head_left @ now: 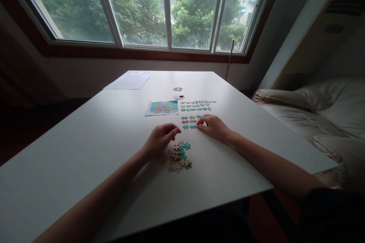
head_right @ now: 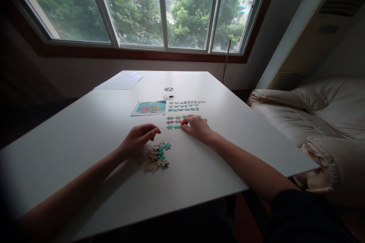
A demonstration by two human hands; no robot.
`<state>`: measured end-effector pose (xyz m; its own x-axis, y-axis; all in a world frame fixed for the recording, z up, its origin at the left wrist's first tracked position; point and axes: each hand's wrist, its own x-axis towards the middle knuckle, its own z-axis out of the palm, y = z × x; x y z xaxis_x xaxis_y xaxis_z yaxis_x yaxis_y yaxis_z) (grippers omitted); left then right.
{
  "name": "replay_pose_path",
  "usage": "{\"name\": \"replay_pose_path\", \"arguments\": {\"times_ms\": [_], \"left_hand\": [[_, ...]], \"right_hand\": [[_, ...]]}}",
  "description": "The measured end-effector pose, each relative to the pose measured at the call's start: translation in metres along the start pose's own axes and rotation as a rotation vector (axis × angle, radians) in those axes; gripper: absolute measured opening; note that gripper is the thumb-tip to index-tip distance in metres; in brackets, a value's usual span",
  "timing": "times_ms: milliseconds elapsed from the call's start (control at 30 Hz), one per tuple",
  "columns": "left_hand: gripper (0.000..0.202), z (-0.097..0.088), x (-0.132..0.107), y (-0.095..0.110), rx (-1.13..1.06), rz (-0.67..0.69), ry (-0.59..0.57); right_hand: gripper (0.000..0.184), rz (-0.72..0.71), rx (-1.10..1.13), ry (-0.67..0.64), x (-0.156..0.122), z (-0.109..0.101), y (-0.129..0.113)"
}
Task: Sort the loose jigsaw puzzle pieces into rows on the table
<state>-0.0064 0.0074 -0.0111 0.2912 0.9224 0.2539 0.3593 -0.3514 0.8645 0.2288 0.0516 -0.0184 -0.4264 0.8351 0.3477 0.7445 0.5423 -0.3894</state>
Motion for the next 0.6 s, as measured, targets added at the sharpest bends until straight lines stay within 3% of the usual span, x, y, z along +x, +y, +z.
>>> {"name": "replay_pose_path", "arguments": {"times_ms": [600], "left_hand": [[0.028, 0.0012, 0.0004, 0.0048, 0.054, 0.004, -0.027]], "right_hand": [[0.014, -0.047, -0.004, 0.053, -0.0011, 0.0048, -0.0065]]}}
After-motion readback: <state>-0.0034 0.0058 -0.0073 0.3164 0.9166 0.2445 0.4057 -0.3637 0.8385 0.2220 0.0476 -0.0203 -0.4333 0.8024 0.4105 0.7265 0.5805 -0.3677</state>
